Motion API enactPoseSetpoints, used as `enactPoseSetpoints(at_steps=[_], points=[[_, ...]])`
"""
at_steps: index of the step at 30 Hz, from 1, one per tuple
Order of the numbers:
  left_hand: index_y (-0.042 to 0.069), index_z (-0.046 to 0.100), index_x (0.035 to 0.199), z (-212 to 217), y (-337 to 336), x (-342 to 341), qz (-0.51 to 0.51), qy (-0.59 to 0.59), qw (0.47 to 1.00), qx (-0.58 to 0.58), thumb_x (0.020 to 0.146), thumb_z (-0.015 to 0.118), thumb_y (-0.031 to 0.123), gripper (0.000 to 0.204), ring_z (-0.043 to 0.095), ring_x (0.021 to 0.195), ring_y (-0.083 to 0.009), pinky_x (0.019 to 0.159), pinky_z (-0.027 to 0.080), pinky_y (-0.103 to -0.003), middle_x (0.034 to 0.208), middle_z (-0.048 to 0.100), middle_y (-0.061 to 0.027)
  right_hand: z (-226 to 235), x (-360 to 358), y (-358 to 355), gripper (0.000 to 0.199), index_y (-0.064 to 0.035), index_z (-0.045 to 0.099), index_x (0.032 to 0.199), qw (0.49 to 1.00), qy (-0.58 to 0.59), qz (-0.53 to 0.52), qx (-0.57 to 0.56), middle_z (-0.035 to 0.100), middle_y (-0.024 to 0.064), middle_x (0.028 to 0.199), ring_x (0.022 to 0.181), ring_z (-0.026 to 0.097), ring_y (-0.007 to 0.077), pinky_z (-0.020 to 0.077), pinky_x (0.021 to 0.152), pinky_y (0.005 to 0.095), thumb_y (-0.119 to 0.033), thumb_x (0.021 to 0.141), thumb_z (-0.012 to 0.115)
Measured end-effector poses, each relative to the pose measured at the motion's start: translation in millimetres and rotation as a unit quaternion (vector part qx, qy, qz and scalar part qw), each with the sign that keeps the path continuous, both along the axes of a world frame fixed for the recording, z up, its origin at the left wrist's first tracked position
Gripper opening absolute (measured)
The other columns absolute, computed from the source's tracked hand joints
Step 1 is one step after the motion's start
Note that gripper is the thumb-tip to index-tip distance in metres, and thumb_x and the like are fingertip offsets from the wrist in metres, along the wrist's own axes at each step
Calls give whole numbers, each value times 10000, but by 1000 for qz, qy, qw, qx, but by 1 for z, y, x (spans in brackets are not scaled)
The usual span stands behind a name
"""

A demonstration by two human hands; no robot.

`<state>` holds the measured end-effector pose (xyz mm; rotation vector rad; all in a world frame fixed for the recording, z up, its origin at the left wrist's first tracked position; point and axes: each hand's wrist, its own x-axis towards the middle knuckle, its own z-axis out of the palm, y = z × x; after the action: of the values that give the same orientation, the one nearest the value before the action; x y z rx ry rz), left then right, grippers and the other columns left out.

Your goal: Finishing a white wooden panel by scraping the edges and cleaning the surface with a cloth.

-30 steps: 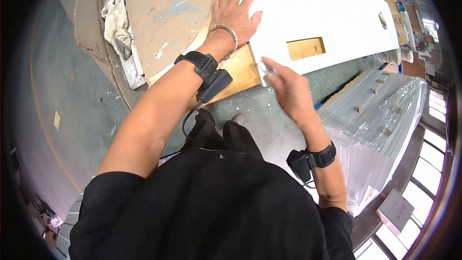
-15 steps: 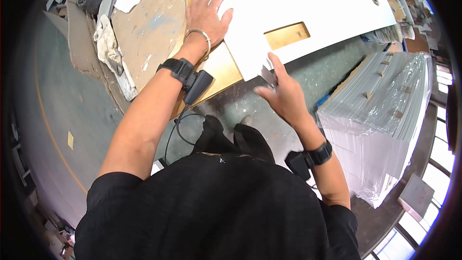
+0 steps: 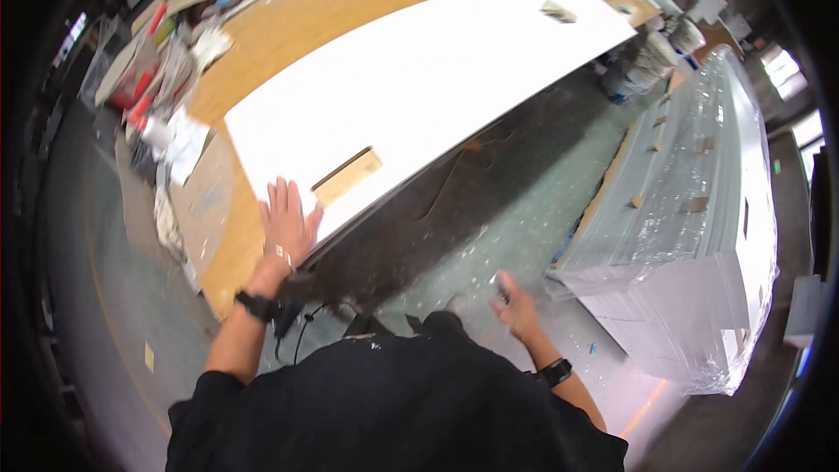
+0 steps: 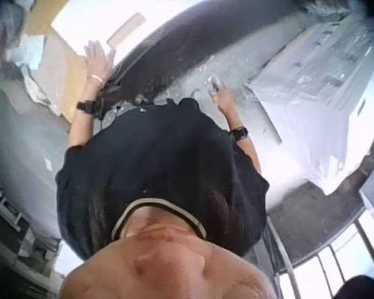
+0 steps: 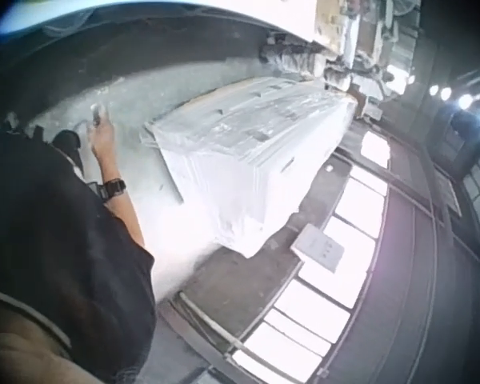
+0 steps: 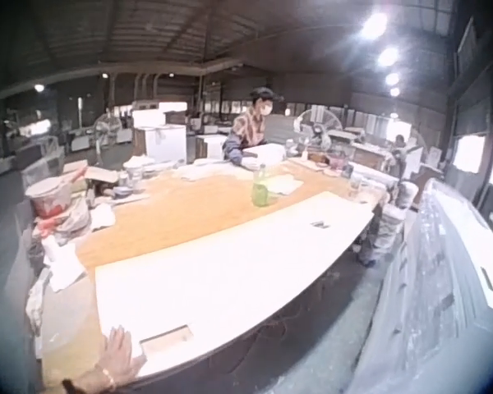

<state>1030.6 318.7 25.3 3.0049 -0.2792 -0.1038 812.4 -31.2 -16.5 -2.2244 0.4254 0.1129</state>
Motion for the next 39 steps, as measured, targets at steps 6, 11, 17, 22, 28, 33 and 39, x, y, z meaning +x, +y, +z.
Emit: enactPoseSetpoints(at_steps=[6, 11, 17, 22, 28, 33, 39], points=[[-56, 168, 1357, 16, -132, -19, -35, 2, 999, -36, 832, 506, 439, 797, 41, 1342, -381, 1072, 50, -490, 1434, 99, -247, 1, -8, -102, 498, -100, 467, 1219, 999, 52, -4, 0, 604, 188, 988, 900, 594, 329, 460, 774, 363, -133, 747, 619], [-24, 179, 1366, 24, -221, 21, -59, -18, 998, -3, 763, 631, 361, 846, 23, 1346, -369, 1075, 43, -486, 1443, 67, -239, 4, 6, -162, 469, -95, 491, 1202, 997, 2, -63, 36, 615, 168, 934, 856, 607, 310, 463, 756, 356, -139, 753, 616], [-6, 163, 1371, 29, -337, 100, -103, 37, 994, -12, 744, 649, 375, 880, 15, 1347, -368, 1074, 40, -498, 1439, 70, -244, -22, 55, -210, 508, -61, 471, 1215, 988, 4, -108, 106, 567, 102, 844, 744, 544, 186, 446, 712, 297, -156, 747, 641], [-8, 136, 1374, 25, -425, 171, -179, 53, 982, -1, 718, 669, 398, 938, 21, 1345, -376, 1067, 47, -519, 1439, 70, -244, -28, 115, -267, 523, -56, 457, 1230, 987, 69, -112, 96, 584, 138, 878, 766, 563, 208, 453, 697, 313, -198, 761, 640], [-51, 171, 1345, 28, -482, 210, -275, 53, 960, -28, 669, 714, 380, 968, 58, 1326, -416, 1044, 55, -565, 1408, 111, -279, -1, 212, -358, 427, -21, 462, 1225, 986, 44, -154, 52, 610, 181, 852, 744, 594, 220, 455, 709, 302, -190, 839, 528], [-57, 186, 1336, 31, -486, 220, -278, 70, 957, -39, 664, 722, 364, 957, 62, 1323, -417, 1043, 59, -564, 1401, 111, -285, 20, 310, -435, 393, -1, 478, 1207, 966, -10, -260, -7, 618, 206, 880, 795, 620, 239, 451, 742, 317, -148, 843, 499], [-60, 202, 1326, 16, -494, 221, -239, 102, 965, -39, 633, 752, 342, 972, 58, 1324, -420, 1031, 40, -591, 1405, 99, -279, 84, 447, -547, 350, -69, 494, 1162, 967, -110, -195, -124, 587, 207, 1007, 943, 558, 364, 437, 805, 383, -153, 823, 519]])
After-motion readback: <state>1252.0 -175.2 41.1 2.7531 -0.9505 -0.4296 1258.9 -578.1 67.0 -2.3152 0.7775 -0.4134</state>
